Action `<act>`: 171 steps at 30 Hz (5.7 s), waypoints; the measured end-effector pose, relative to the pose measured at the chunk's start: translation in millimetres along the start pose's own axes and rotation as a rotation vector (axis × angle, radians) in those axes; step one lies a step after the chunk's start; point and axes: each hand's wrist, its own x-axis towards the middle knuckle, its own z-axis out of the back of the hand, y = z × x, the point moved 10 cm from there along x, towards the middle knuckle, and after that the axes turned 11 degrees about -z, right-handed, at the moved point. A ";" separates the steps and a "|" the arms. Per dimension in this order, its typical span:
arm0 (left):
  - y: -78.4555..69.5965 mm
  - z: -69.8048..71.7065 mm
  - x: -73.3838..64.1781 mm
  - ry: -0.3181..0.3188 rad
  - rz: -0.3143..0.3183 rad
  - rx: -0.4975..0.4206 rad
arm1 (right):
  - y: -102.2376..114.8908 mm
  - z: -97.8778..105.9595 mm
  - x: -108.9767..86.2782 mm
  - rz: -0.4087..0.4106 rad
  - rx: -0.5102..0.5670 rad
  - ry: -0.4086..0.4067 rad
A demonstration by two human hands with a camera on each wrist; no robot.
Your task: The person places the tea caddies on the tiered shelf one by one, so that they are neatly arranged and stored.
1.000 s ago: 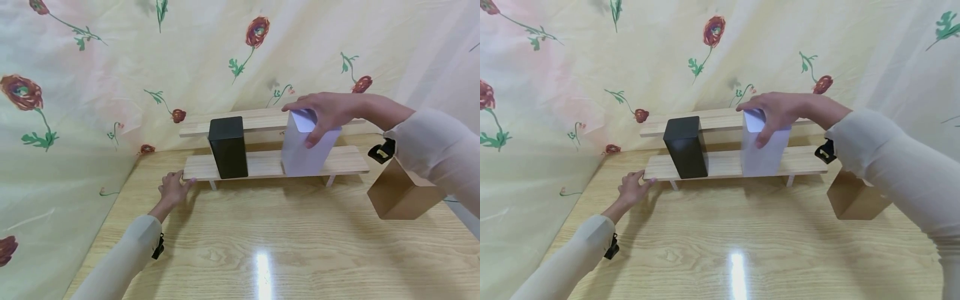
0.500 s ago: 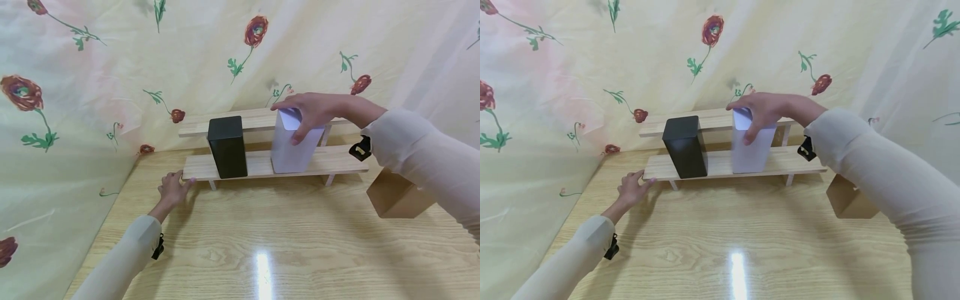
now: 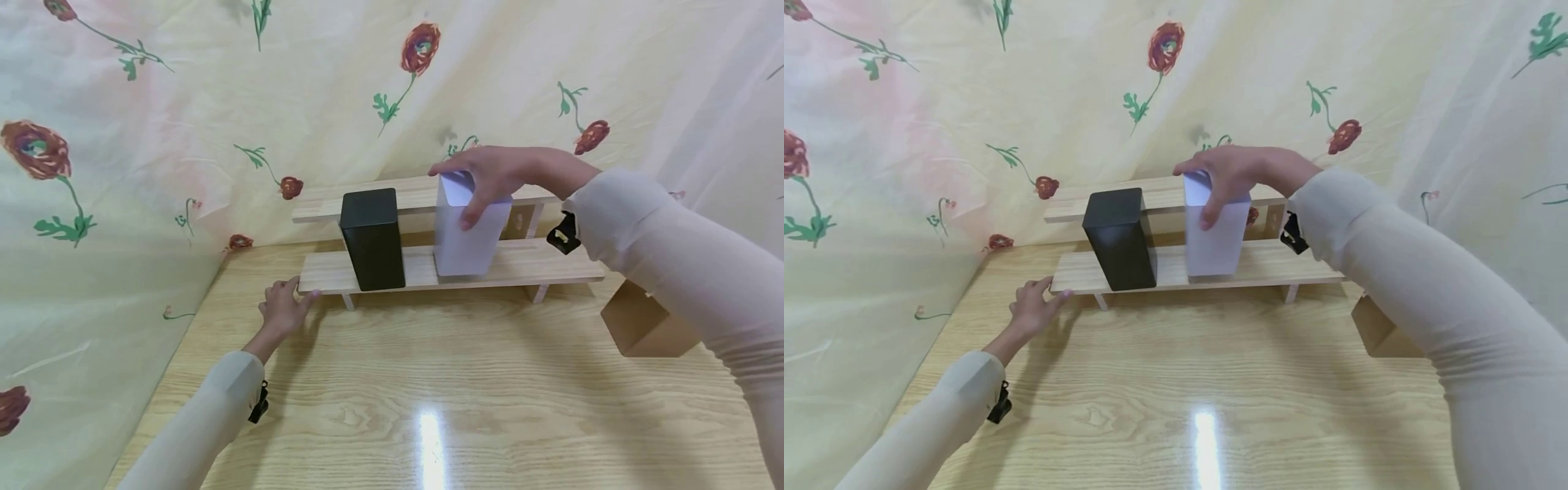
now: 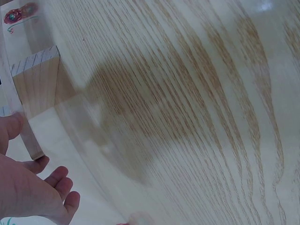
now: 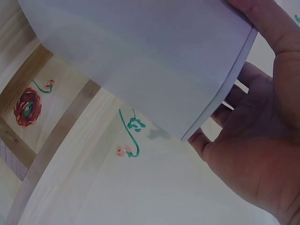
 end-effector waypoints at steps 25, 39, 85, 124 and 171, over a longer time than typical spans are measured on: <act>2.8 0.0 10.6 -0.005 -0.011 -0.004 | -0.9 -20.3 34.4 -0.043 -0.025 0.037; 2.7 -0.4 7.2 0.008 -0.002 0.009 | 2.7 -24.5 32.5 -0.036 -0.027 0.049; -0.5 3.7 9.7 0.033 -0.032 0.005 | -8.2 -2.4 -31.6 -0.062 -0.075 0.050; 1.3 0.7 4.0 0.059 -0.014 0.023 | -83.8 -29.5 -127.8 -0.071 0.004 -0.131; 2.8 -1.2 3.5 0.039 -0.031 0.000 | -188.8 -92.6 -181.1 -0.219 -0.069 -0.065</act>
